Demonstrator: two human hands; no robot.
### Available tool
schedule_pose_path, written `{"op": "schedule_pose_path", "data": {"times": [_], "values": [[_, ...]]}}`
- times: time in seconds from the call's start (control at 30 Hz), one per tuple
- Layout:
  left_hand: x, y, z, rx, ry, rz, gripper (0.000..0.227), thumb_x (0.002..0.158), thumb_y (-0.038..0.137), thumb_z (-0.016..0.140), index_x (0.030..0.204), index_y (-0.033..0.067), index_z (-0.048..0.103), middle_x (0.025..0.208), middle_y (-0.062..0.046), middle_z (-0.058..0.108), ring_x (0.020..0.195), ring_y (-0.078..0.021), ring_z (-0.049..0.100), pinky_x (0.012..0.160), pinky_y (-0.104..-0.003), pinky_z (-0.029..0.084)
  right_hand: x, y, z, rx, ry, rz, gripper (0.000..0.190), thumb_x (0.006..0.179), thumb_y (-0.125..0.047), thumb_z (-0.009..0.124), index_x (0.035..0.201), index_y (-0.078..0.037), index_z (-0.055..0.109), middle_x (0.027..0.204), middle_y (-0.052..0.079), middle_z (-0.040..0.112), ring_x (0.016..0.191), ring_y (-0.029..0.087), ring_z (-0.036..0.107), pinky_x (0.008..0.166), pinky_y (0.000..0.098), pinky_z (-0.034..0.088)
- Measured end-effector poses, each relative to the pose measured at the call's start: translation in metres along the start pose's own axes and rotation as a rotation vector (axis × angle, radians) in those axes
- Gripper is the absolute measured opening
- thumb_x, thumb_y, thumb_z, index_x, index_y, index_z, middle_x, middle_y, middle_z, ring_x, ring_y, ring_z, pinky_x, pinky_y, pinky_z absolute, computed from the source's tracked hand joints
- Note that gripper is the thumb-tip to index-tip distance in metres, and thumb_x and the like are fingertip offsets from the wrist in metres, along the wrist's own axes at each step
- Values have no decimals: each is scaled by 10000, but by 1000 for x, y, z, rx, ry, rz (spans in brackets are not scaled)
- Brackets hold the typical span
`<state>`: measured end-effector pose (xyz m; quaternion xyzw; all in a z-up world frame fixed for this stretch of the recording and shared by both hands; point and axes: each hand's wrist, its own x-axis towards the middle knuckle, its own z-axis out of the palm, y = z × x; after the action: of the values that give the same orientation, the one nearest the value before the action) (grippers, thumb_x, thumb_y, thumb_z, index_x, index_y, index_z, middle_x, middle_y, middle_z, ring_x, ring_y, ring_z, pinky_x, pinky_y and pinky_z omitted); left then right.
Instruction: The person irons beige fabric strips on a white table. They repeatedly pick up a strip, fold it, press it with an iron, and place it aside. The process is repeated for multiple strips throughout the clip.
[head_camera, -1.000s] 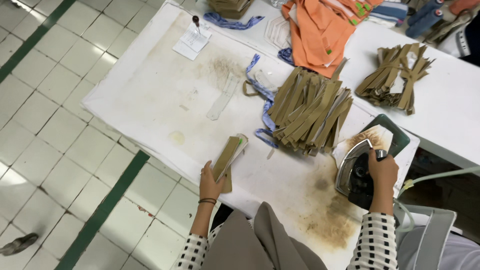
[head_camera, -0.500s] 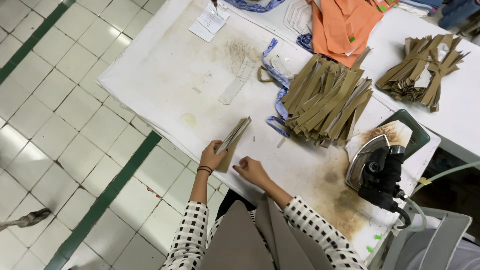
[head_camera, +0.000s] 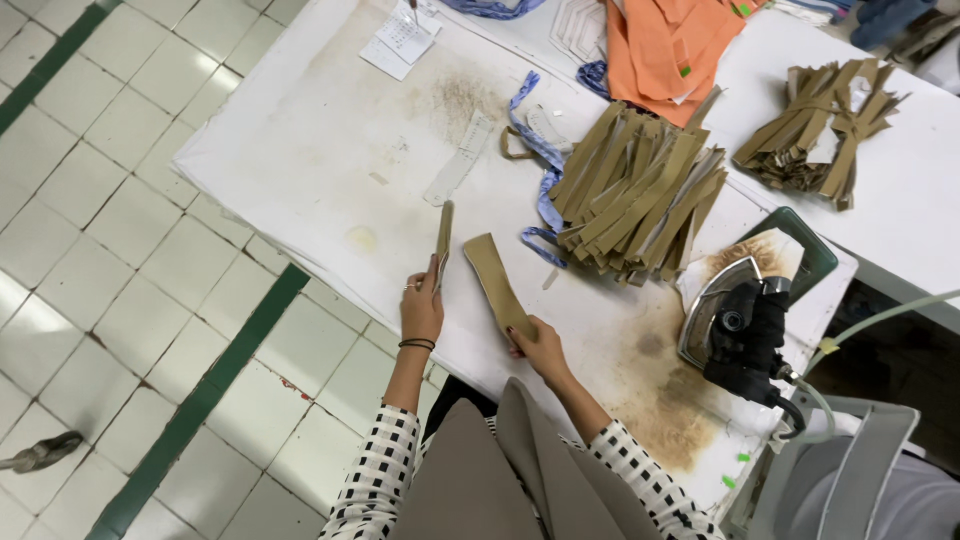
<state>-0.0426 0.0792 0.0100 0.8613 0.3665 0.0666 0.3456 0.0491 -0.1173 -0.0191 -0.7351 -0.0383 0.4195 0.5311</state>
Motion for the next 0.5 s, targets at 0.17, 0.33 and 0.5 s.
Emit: {"op": "schedule_pose_path", "data": {"times": [0.17, 0.33, 0.5], "values": [[-9, -8, 38, 446, 130, -9, 556, 893, 270, 526, 1397, 111, 352, 1330, -185, 369, 1184, -373, 392, 954, -514, 366, -47, 1, -68, -486, 139, -27, 255, 824, -205, 659, 1047, -81, 647, 922, 194, 681, 893, 339, 661, 744, 412, 541], [-4, 36, 68, 337, 61, 541, 697, 745, 344, 683, 1346, 95, 434, 1390, -214, 344, 1278, -430, 308, 998, -552, 295, -67, 30, -117, -651, 266, -271, 204, 807, -15, 605, 992, -79, 664, 870, 132, 684, 843, 288, 671, 706, 352, 563], [17, 24, 137, 366, -98, 1097, 140, 824, 110, 598, 943, 179, 569, 929, 23, 579, 1004, -158, 561, 1036, -453, 326, -70, 55, -135, -1030, 547, -1036, 231, 821, -20, 593, 978, -156, 692, 972, 41, 654, 925, 212, 624, 781, 343, 517]]}}
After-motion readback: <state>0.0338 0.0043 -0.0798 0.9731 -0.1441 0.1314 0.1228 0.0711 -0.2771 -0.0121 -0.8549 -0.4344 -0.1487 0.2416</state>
